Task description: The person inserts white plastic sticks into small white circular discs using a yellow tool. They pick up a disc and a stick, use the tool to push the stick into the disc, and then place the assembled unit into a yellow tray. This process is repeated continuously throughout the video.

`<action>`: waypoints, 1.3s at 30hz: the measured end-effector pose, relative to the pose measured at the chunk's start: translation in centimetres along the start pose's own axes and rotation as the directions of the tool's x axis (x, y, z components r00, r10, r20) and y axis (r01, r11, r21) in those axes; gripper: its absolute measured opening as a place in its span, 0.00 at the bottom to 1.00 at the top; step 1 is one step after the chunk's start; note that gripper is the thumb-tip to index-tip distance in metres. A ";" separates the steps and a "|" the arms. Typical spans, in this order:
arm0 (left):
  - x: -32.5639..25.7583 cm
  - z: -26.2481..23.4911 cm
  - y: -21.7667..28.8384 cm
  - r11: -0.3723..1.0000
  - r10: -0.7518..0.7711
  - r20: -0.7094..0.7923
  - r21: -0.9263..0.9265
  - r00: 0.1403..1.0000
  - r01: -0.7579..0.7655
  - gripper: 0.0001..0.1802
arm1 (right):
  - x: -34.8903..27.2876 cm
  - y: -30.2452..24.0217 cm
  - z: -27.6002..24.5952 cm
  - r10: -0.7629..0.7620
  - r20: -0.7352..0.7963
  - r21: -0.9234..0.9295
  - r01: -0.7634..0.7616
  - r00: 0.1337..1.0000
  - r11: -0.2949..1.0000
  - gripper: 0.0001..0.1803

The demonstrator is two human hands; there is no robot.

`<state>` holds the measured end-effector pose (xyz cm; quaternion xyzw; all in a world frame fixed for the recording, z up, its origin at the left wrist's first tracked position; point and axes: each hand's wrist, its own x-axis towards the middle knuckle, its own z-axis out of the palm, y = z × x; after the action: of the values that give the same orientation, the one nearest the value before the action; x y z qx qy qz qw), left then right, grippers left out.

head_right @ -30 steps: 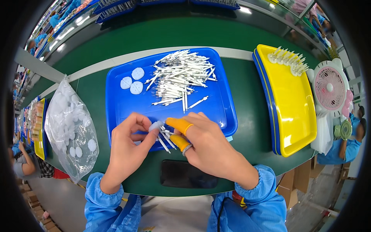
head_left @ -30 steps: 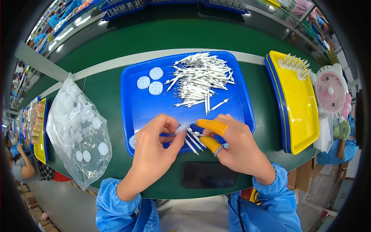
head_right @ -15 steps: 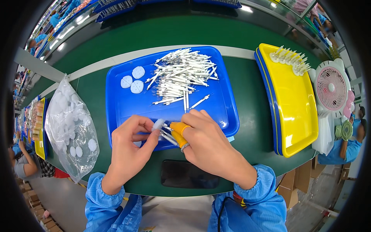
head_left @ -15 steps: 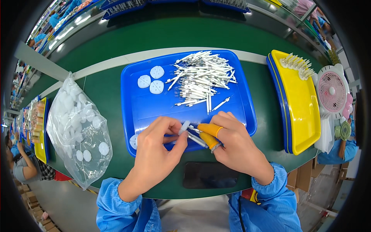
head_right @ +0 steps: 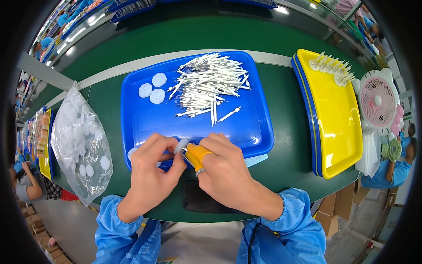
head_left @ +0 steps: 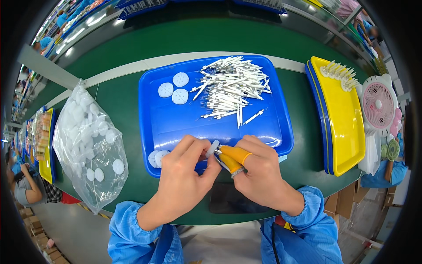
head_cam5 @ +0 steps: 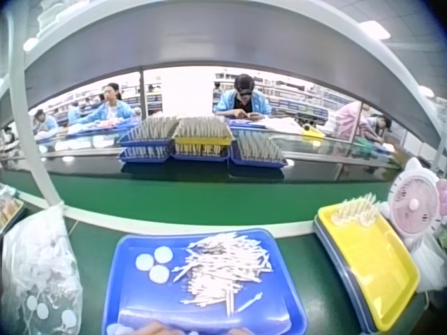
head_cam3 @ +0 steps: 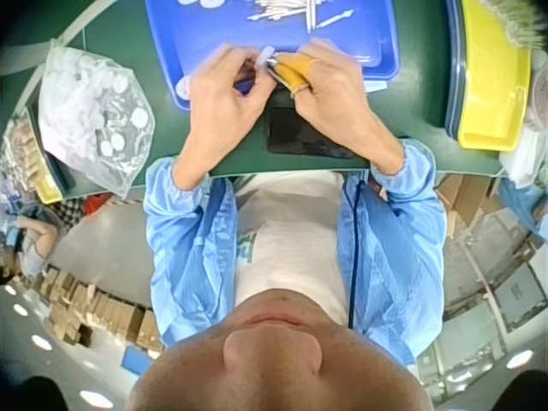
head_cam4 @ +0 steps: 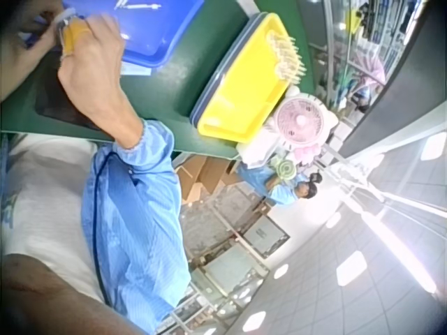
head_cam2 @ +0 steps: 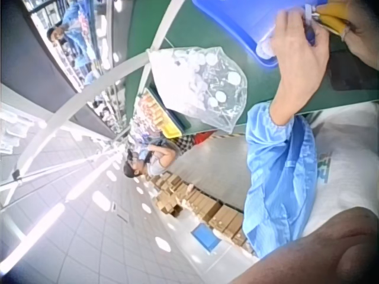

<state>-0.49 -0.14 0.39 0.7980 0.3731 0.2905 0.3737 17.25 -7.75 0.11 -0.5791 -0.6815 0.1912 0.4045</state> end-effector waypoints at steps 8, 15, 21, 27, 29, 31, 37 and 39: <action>0.6 -0.5 0.6 0.934 -0.203 0.044 -0.291 0.978 0.207 0.12 | 0.3 0.4 0.3 0.024 -0.134 0.048 -0.018 0.991 0.999 0.23; 0.6 -0.6 0.2 0.820 -0.084 0.011 -0.567 0.996 0.075 0.22 | 0.8 -0.9 -1.6 -0.101 -0.134 -0.050 0.095 0.986 0.994 0.28; 0.5 -0.5 -0.1 0.868 -0.038 -0.008 -0.496 0.999 0.029 0.25 | 0.8 -1.1 -2.1 -0.098 -0.102 -0.063 0.092 0.990 0.994 0.30; 0.6 -0.7 0.1 0.890 -0.024 0.032 -0.455 0.999 0.035 0.27 | 0.5 -0.8 -2.0 -0.099 -0.136 -0.067 0.091 0.986 0.994 0.31; 0.5 -0.4 0.0 0.896 -0.027 -0.018 -0.444 0.999 0.017 0.26 | 0.5 -0.7 -1.7 -0.086 -0.134 -0.035 0.082 0.987 0.996 0.30; 0.4 -0.4 -0.1 0.899 -0.025 -0.030 -0.437 0.999 0.009 0.26 | 0.6 -0.8 -1.9 -0.089 -0.079 -0.019 0.088 0.993 0.996 0.29; 0.5 -0.3 -0.1 0.908 -0.008 -0.035 -0.420 0.999 -0.008 0.27 | 0.4 -0.8 -2.4 -0.121 -0.110 -0.081 0.113 0.987 0.990 0.27; 0.5 -0.5 0.0 0.916 -0.002 -0.035 -0.401 0.999 -0.012 0.27 | 0.6 -0.5 -2.5 -0.136 -0.088 -0.086 0.128 0.987 0.988 0.28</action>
<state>-0.57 0.44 0.77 0.7002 0.3098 0.3755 0.5222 18.81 -7.81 2.18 -0.5569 -0.7057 0.1089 0.4242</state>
